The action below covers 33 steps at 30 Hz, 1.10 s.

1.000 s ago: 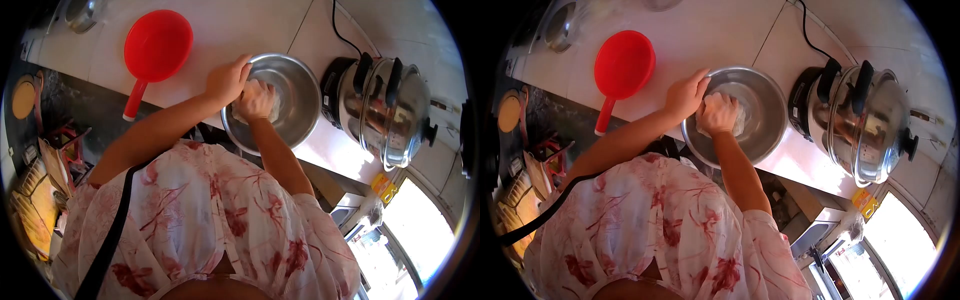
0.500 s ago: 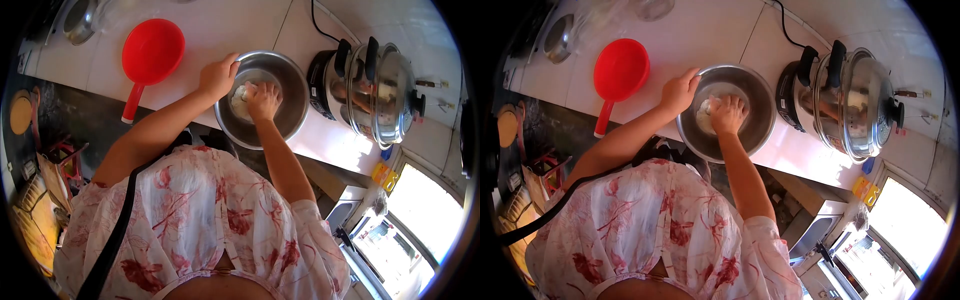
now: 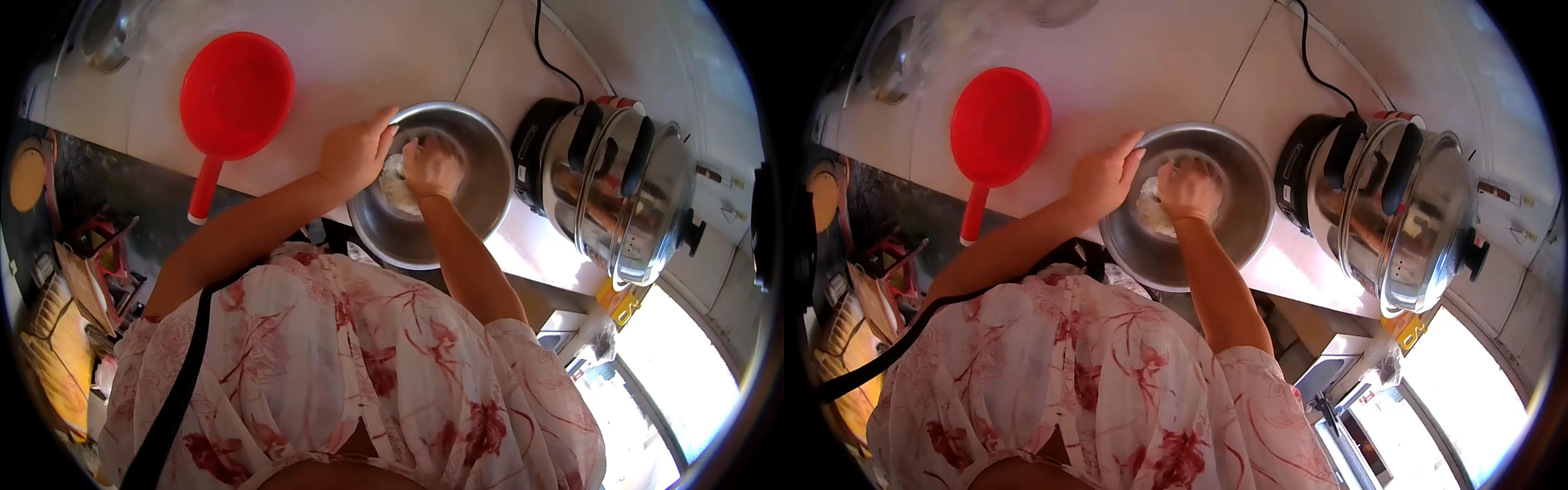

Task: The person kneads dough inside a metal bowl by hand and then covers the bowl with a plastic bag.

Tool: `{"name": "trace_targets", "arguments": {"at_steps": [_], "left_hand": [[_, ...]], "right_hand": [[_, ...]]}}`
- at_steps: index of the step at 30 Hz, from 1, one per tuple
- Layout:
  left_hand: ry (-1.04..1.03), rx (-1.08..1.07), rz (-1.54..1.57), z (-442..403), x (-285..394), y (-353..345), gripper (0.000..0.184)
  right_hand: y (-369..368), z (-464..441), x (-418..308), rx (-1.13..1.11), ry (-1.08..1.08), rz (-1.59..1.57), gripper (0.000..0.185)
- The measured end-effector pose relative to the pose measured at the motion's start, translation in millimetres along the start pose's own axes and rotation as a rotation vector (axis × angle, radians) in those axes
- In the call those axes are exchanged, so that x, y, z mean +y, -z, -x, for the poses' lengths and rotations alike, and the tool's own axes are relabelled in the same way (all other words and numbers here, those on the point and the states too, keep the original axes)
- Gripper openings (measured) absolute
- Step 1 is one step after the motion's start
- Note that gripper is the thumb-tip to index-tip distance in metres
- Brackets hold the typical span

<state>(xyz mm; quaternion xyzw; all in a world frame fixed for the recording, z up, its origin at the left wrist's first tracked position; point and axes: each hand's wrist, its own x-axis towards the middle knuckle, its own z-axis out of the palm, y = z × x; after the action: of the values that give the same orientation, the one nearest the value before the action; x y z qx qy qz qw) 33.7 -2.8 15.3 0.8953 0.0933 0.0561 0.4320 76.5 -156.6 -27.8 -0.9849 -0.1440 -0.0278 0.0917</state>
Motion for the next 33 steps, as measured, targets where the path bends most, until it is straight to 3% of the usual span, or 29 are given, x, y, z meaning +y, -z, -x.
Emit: {"name": "trace_targets", "arguments": {"at_steps": [5,12,14,17,19,21,25,33], "left_hand": [[0.016,0.061,0.030,2.5,2.7,-2.9,0.024],[0.019,0.078,-0.038,-0.8,0.1,-4.6,0.024],[0.020,0.066,-0.057,1.6,-0.8,-6.0,0.025],[0.007,0.057,-0.046,0.2,-0.8,-6.3,0.026],[0.025,0.043,-0.067,-2.3,0.8,-5.6,0.025],[0.035,0.035,-0.063,-4.0,1.7,-3.9,0.025],[-0.040,0.065,-0.009,-0.6,-3.4,-7.4,0.025],[0.011,0.019,0.070,0.0,-0.1,-2.7,0.023]], "right_hand": [[-0.7,-1.6,-1.5,-0.035,-0.096,-0.022,0.026],[10.2,3.9,12.5,0.017,0.015,-0.078,0.037],[38.5,4.7,18.4,-0.336,-0.086,-0.134,0.044],[45.8,14.6,7.4,-0.411,0.057,0.113,0.047],[63.0,36.9,-22.4,-0.430,-0.126,-0.015,0.041],[49.2,61.8,-21.0,-0.045,0.171,-0.022,0.030],[37.5,72.8,-25.6,0.040,0.239,0.026,0.024],[20.3,31.7,-15.2,0.076,0.371,-0.103,0.012]]}}
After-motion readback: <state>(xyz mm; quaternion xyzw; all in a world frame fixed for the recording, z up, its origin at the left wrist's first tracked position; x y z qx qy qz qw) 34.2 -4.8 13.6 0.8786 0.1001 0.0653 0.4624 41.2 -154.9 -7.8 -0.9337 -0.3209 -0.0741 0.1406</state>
